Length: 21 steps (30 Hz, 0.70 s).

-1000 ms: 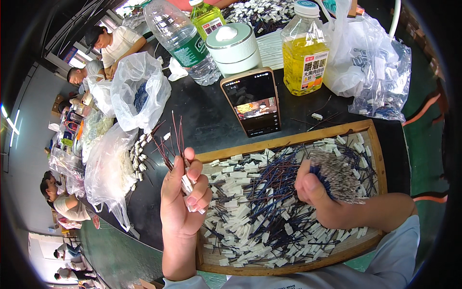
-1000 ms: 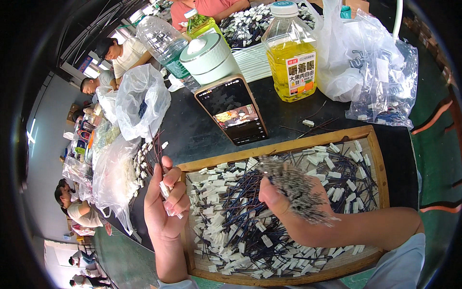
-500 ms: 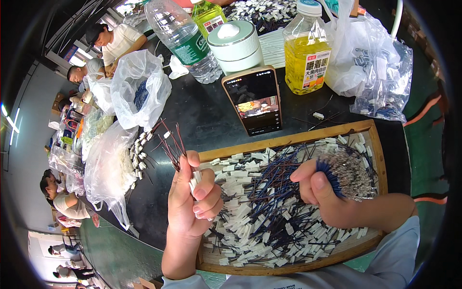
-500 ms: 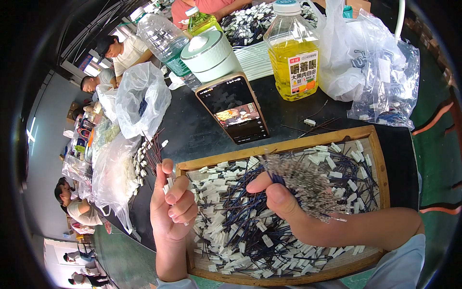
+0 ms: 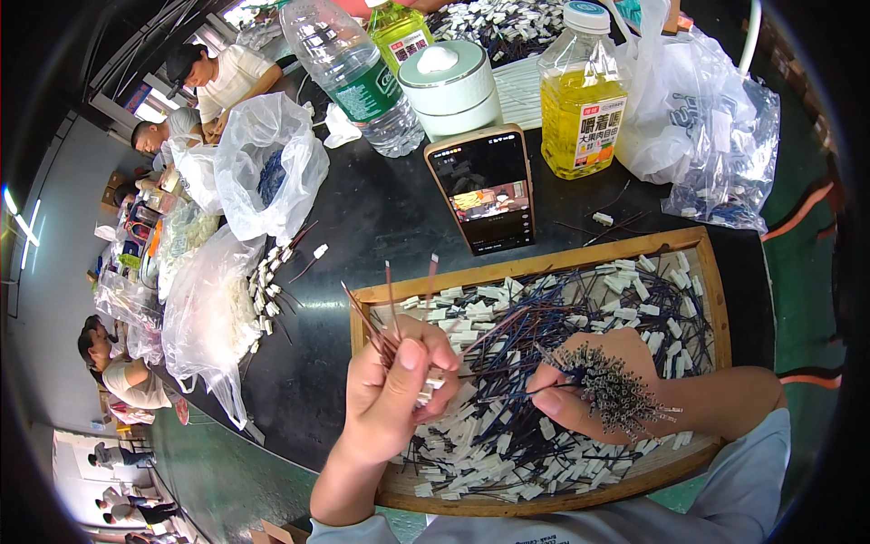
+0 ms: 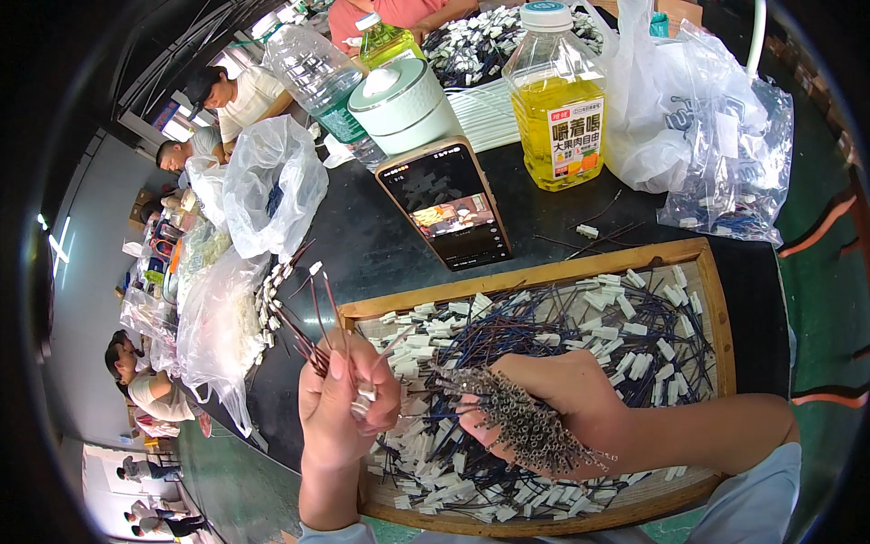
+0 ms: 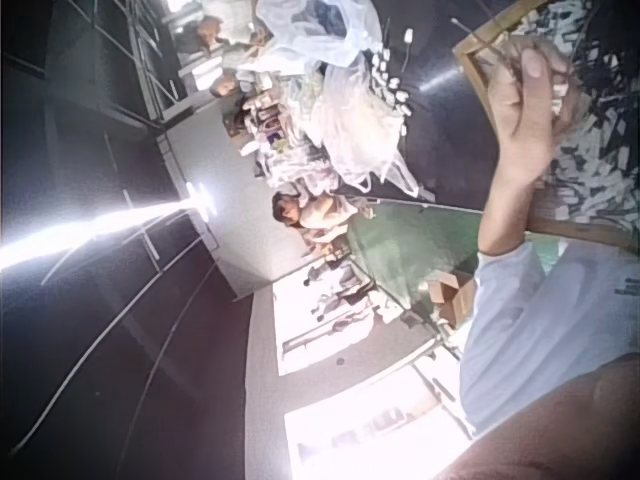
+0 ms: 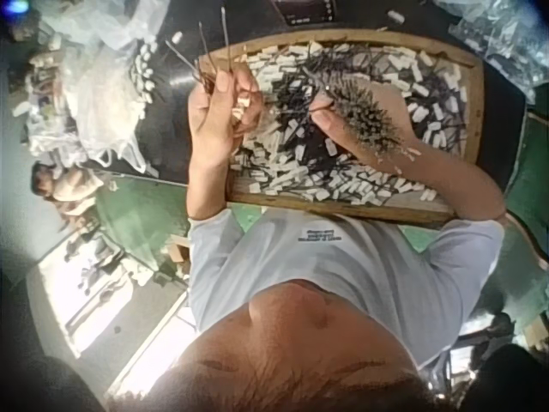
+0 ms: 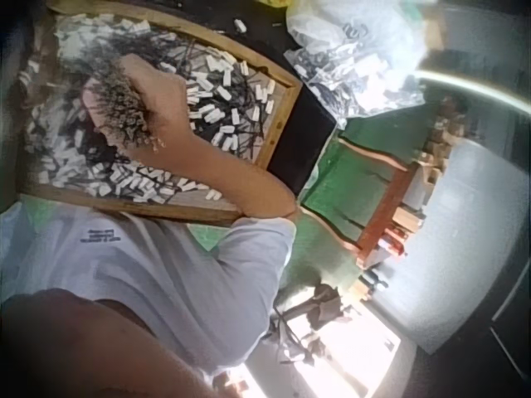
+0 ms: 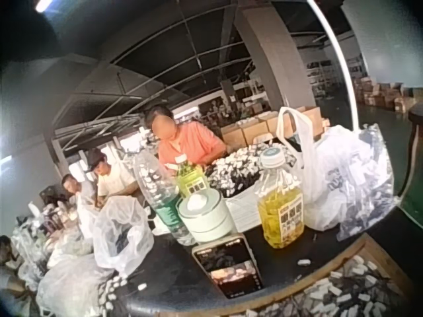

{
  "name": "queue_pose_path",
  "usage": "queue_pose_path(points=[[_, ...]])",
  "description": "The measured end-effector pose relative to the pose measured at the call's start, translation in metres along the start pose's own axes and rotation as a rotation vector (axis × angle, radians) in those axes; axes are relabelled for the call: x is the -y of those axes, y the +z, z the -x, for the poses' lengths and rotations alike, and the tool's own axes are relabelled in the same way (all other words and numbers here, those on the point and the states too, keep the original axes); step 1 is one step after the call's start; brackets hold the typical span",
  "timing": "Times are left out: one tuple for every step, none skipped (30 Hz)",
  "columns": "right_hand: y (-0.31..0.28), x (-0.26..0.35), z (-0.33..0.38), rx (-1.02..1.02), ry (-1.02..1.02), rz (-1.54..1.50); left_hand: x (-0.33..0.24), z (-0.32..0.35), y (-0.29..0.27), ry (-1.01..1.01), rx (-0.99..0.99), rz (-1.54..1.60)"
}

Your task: Assembling small electronic LED components by attaching plastic housings to wired sensors.

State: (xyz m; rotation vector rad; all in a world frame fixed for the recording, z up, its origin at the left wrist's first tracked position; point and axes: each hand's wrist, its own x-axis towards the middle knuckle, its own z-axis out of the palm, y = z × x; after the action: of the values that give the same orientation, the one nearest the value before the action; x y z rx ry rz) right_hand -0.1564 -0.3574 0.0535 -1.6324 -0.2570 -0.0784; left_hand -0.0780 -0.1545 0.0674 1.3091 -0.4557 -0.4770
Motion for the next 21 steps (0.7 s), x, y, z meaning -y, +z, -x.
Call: queue_pose_path(points=[[0.001, 0.0, -0.001, -0.05, -0.032, 0.043, 0.001, 0.001, 0.0, -0.002, 0.028, 0.009], [0.001, -0.002, -0.001, -0.051, -0.031, 0.042, 0.002, 0.001, -0.001, -0.004, 0.058, 0.018], [-0.001, -0.002, -0.001, -0.037, -0.072, 0.084, 0.001, 0.002, 0.0, -0.005, 0.056, 0.017], [-0.001, -0.002, -0.001, -0.024, -0.112, 0.126, 0.0, 0.003, 0.0, 0.014, 0.068, -0.049], [-0.002, -0.001, -0.002, -0.024, -0.111, 0.125, -0.001, 0.004, 0.002, 0.032, 0.081, -0.115], [-0.002, 0.001, -0.003, -0.021, -0.121, 0.112, -0.003, 0.005, 0.003, 0.051, 0.092, -0.182], [-0.001, 0.002, -0.003, -0.018, -0.13, 0.099, -0.005, 0.006, 0.01, 0.071, 0.07, -0.164], [0.0, 0.001, -0.003, -0.016, -0.13, 0.097, -0.005, 0.007, 0.014, 0.07, 0.068, -0.165], [0.0, -0.002, -0.003, -0.028, -0.176, 0.125, -0.003, 0.006, 0.016, 0.086, 0.05, -0.19], [0.0, -0.005, -0.003, -0.04, -0.222, 0.152, -0.002, 0.006, 0.017, 0.102, 0.032, -0.215], [0.0, -0.006, -0.003, -0.044, -0.219, 0.153, -0.001, 0.006, 0.017, 0.099, 0.036, -0.213], [-0.001, -0.008, -0.003, -0.051, -0.222, 0.122, -0.001, 0.006, 0.015, 0.096, 0.07, -0.227], [0.0, -0.007, -0.002, -0.052, -0.23, 0.086, -0.003, 0.009, 0.014, 0.096, 0.097, -0.247], [0.001, -0.005, -0.003, -0.049, -0.234, 0.081, -0.005, 0.012, 0.014, 0.096, 0.093, -0.252], [0.0, -0.004, -0.003, -0.047, -0.245, 0.09, -0.002, 0.013, 0.013, 0.109, 0.089, -0.296], [-0.001, -0.004, -0.003, -0.045, -0.256, 0.099, -0.001, 0.013, 0.012, 0.122, 0.086, -0.34], [-0.002, -0.003, -0.003, -0.048, -0.254, 0.1, 0.0, 0.012, 0.012, 0.121, 0.089, -0.339], [-0.003, -0.003, -0.003, -0.04, -0.239, 0.106, 0.001, 0.011, 0.011, 0.157, 0.095, -0.394], [-0.004, -0.003, -0.002, -0.032, -0.223, 0.113, 0.001, 0.009, 0.011, 0.194, 0.102, -0.449], [-0.004, -0.005, -0.002, -0.036, -0.22, 0.115, 0.002, 0.007, 0.012, 0.193, 0.106, -0.446], [-0.003, -0.007, -0.001, -0.063, -0.25, 0.094, 0.001, 0.007, 0.014, 0.232, 0.103, -0.496]])
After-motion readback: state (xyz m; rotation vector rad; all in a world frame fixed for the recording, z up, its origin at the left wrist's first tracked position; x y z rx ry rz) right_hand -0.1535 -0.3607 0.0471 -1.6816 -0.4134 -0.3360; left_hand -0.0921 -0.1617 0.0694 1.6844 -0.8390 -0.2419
